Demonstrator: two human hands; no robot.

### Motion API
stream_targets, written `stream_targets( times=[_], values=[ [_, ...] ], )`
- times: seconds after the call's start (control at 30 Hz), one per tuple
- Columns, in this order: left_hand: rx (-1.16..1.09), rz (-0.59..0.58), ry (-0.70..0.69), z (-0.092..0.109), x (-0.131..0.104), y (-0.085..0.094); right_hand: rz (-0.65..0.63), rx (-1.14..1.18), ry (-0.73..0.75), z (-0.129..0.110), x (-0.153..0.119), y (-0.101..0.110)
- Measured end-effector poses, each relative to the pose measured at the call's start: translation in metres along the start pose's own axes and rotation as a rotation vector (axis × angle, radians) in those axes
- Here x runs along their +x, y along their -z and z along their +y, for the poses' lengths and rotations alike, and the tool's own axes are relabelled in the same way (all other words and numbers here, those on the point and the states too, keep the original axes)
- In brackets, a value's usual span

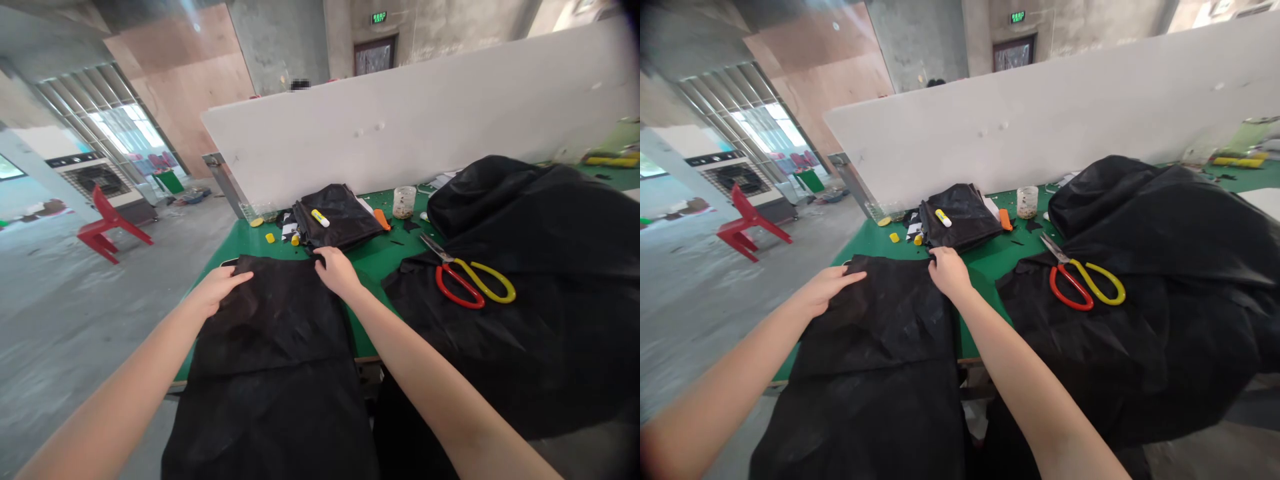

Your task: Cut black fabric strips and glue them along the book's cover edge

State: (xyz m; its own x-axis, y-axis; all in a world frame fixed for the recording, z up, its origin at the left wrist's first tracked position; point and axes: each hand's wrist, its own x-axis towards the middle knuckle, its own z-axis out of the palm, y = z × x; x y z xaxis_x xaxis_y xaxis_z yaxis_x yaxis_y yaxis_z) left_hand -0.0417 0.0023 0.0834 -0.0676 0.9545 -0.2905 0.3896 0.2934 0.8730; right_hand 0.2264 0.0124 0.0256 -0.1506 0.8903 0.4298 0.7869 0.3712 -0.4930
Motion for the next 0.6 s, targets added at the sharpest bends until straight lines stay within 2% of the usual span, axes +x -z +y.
stream_targets(
  times=[0.1,0.2,0.4,0.6],
  values=[
    [0.010,0.059,0.020,0.000,0.001,0.000,0.007,-0.024,-0.090,0.008,0.002,0.011],
    [0.050,0.076,0.030,-0.003,0.005,0.001,-0.033,-0.050,-0.128,0.013,0.002,0.012],
    [-0.093,-0.136,0.116,-0.019,0.012,0.006,-0.064,-0.081,-0.008,0.004,-0.003,-0.003],
    [-0.011,-0.161,0.028,-0.026,0.012,0.006,-0.067,-0.092,0.061,-0.001,-0.005,-0.010]
  ],
)
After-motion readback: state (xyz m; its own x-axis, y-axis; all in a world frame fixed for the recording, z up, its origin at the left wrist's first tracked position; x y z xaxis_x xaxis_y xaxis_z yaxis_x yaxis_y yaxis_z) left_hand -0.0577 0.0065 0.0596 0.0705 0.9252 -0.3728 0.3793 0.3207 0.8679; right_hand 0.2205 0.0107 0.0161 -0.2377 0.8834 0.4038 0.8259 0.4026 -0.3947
